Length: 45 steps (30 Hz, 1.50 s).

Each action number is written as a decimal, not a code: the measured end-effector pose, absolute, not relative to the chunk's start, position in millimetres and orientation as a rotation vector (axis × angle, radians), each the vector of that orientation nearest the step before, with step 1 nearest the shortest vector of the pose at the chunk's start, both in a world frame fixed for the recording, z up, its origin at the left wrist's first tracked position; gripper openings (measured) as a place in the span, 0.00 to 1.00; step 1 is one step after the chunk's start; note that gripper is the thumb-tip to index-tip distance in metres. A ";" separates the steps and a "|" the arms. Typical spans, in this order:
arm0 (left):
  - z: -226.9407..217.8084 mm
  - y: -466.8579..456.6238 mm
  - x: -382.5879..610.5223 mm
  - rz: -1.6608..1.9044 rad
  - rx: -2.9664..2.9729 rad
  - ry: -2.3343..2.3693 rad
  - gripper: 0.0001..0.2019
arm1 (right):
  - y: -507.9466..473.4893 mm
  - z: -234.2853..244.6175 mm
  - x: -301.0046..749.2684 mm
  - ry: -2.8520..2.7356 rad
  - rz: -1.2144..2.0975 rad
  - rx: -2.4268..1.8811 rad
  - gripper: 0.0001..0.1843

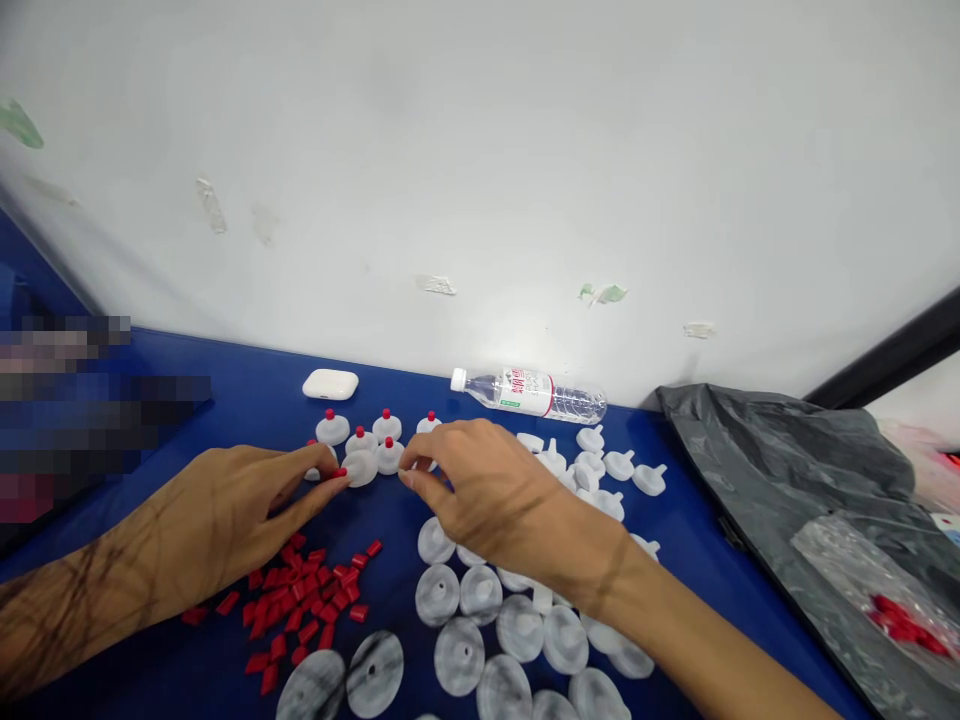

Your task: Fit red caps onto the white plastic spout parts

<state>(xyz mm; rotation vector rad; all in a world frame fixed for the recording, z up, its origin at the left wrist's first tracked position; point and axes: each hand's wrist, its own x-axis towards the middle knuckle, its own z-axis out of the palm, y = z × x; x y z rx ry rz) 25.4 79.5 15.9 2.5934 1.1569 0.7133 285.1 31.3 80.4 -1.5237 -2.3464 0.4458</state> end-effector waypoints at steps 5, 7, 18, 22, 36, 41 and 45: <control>17.8 75.9 22.8 0.717 2.766 1.187 0.12 | 23.4 102.1 299.1 -2.441 0.612 -1.688 0.15; 17.4 76.4 22.2 0.717 2.809 1.186 0.12 | 22.2 96.4 302.4 -2.493 0.615 -1.657 0.17; 30.3 54.3 30.2 0.662 2.675 0.781 0.13 | 25.6 87.4 292.7 -2.451 0.663 -1.605 0.09; 28.6 56.6 27.1 0.538 2.696 0.754 0.16 | 26.3 96.5 288.3 -2.463 0.664 -1.622 0.10; 27.6 74.5 13.2 0.253 2.551 0.812 0.09 | 23.4 100.0 274.8 -2.433 0.602 -1.715 0.08; 26.6 73.6 18.5 0.411 2.530 0.808 0.09 | 26.7 94.3 277.2 -2.497 0.652 -1.592 0.13; 29.4 73.9 22.6 0.591 2.530 0.796 0.07 | 23.8 90.6 276.8 -2.455 0.648 -1.542 0.17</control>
